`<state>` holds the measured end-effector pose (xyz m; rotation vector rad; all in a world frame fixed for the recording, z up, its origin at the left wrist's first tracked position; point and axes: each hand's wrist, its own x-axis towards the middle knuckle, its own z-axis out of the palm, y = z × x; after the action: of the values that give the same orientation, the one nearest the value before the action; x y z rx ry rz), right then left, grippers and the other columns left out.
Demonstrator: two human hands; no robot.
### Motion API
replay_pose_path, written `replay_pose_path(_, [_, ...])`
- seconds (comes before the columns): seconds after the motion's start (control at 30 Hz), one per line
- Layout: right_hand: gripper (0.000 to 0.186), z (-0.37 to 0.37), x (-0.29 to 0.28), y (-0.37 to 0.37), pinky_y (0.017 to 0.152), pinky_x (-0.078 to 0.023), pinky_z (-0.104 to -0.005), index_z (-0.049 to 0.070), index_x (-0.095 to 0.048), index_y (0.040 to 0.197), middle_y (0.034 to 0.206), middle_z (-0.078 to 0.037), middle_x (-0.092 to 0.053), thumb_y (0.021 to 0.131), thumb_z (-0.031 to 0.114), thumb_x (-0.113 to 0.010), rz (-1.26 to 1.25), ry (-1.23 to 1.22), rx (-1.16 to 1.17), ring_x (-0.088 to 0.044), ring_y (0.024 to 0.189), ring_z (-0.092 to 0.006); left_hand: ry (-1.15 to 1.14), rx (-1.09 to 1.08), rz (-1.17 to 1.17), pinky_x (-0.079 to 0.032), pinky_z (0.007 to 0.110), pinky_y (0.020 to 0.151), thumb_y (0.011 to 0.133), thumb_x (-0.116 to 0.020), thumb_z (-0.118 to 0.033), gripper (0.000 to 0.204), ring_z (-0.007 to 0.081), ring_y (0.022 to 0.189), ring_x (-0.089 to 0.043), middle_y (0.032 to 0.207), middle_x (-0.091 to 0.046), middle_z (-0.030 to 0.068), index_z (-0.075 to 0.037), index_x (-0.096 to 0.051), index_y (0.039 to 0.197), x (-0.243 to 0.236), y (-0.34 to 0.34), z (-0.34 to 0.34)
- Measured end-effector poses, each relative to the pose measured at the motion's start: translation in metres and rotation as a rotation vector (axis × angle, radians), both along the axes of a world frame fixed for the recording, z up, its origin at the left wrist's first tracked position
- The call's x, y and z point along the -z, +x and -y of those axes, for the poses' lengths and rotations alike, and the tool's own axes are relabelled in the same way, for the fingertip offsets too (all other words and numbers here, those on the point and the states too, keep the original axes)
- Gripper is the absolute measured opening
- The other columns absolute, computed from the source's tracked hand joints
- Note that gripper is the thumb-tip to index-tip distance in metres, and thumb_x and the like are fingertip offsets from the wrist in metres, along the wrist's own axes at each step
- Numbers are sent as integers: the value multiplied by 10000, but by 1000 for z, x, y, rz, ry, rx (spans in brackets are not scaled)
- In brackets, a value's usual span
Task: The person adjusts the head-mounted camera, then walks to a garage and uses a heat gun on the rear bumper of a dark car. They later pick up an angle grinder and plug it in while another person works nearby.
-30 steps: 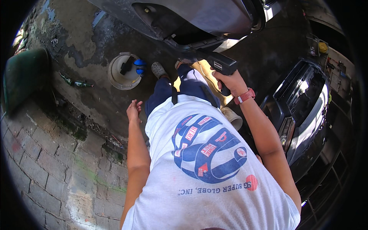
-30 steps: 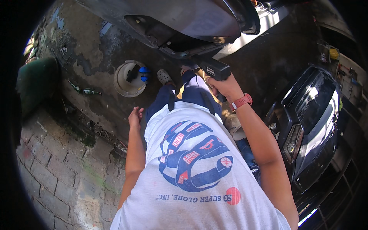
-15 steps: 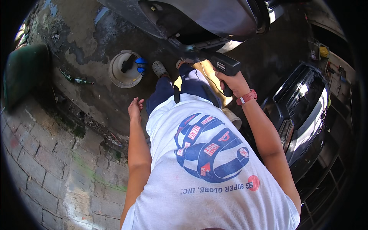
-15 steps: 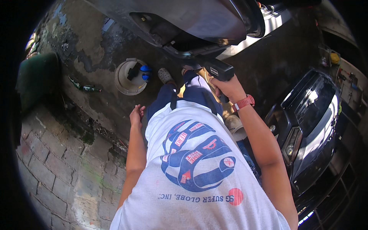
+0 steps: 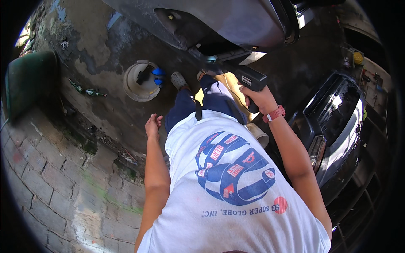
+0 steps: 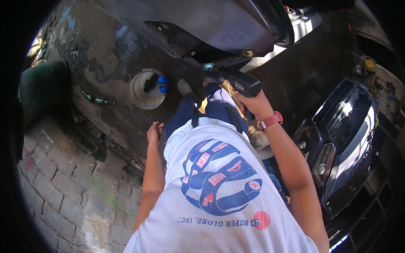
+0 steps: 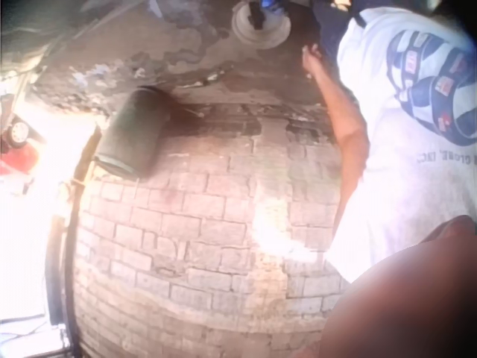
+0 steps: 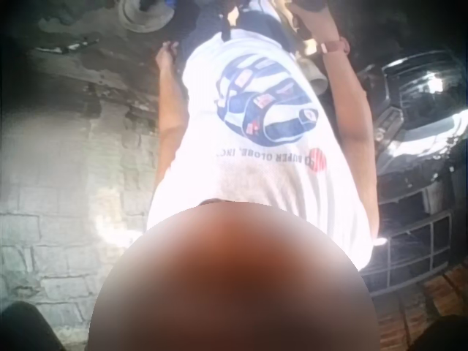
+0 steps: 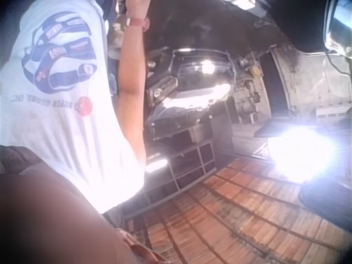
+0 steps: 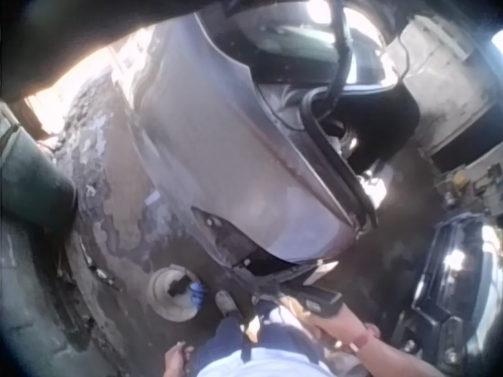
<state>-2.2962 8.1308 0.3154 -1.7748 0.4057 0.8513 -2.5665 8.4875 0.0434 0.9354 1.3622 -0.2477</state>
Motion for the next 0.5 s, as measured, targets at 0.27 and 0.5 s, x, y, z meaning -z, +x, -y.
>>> replay_pose_path(0.27, [270, 1, -5, -3, 517, -457, -244, -17, -698, 1134, 788, -23, -661, 889, 80, -754, -1, 2, 0, -576, 534, -80, 11, 3, -14, -484, 194, 583, 1101, -543, -304, 350, 60, 628, -567, 959, -778, 114, -8, -640, 1261, -11, 0, 3])
replay_pose_path(0.5, [261, 9, -1, -10, 520, -467, -256, -26, -693, 1128, 760, -28, -649, 906, 97, -753, 62, 8, -42, -577, 531, -93, 15, 6, -53, -474, 196, 574, 1096, -558, -311, 364, 58, 621, -551, 953, -773, 110, -3, -635, 1275, -21, -5, 10])
